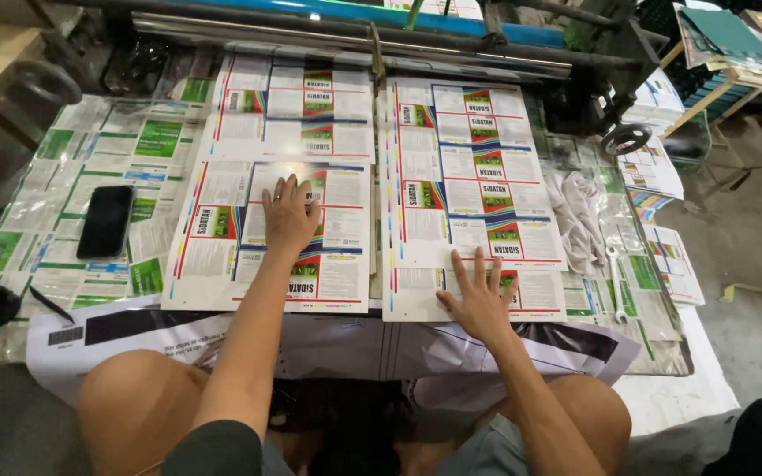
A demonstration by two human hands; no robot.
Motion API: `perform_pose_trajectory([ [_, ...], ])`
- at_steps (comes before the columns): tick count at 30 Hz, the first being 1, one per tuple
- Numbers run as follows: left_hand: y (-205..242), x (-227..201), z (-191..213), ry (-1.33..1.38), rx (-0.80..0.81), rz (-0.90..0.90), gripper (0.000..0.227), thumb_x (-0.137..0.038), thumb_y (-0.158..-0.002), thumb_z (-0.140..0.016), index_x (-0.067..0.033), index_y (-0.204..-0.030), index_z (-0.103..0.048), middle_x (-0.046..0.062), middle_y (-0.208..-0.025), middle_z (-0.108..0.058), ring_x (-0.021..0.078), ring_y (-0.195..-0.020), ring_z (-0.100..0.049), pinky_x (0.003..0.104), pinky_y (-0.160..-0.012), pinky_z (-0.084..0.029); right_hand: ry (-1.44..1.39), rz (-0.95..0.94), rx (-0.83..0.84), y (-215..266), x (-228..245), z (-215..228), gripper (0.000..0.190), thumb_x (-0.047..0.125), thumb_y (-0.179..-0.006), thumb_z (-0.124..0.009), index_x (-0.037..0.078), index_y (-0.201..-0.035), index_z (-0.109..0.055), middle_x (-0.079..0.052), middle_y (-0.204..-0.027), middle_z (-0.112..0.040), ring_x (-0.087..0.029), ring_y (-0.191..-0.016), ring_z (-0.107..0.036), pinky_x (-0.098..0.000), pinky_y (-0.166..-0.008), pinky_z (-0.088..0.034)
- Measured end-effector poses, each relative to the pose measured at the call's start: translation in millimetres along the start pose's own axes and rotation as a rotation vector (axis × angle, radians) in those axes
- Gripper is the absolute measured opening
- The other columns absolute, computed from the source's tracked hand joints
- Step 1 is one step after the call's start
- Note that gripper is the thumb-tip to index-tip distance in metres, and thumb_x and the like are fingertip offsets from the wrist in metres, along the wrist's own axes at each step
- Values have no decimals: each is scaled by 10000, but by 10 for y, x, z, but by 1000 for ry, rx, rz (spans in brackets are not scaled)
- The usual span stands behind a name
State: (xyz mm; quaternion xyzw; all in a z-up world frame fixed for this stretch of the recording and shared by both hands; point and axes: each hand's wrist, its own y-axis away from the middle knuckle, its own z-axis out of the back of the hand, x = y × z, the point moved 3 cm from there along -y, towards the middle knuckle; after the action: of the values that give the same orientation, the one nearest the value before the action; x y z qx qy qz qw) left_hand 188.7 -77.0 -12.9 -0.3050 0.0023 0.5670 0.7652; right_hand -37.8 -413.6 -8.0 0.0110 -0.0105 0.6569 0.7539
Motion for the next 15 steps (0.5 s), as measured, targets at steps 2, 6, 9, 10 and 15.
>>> perform_pose_trajectory([
  [2, 20, -1, -23, 8, -16, 8, 467, -322, -968, -602, -83, -1370, -600, 171, -1514, -509, 370, -1448, -413, 621, -1204, -225, 1, 11, -16, -75, 14, 17, 857, 735, -923, -434, 389, -1630, -96, -145, -1717, -14, -512, -1536, -6, -837, -1060, -67],
  [6, 24, -38, 24, 24, -48, 22, 451, -308, -942, -624, -96, -1340, -619, 164, -1495, -529, 358, -1437, -427, 611, -1202, -235, -72, -4, 4, -243, 39, 55, 852, 731, -911, -441, 401, -1627, -115, -123, -1720, -3, -512, -1533, 21, -846, -1061, -40],
  [9, 6, -24, -2, 26, -51, 34, 442, -303, -938, -625, -108, -1334, -624, 150, -1495, -534, 345, -1442, -429, 603, -1208, -238, -95, -13, -48, -405, 83, 58, 838, 741, -919, -442, 408, -1625, -138, -125, -1727, -25, -515, -1534, 5, -842, -1078, -36],
  [10, 8, -20, 1, 23, -51, 34, 442, -303, -938, -625, -108, -1334, -624, 150, -1495, -534, 345, -1442, -429, 603, -1208, -238, -98, -12, -47, -452, 88, 54, 838, 741, -919, -442, 408, -1625, -138, -125, -1727, -25, -515, -1534, 5, -842, -1078, -36],
  [15, 11, -28, 12, 44, -33, 45, 428, -288, -943, -614, -114, -1333, -624, 137, -1493, -535, 342, -1440, -425, 594, -1213, -233, -112, -10, -32, -644, 39, 31, 844, 773, -908, -422, 423, -1623, -142, -125, -1721, -29, -493, -1544, 21, -817, -1095, 37],
])
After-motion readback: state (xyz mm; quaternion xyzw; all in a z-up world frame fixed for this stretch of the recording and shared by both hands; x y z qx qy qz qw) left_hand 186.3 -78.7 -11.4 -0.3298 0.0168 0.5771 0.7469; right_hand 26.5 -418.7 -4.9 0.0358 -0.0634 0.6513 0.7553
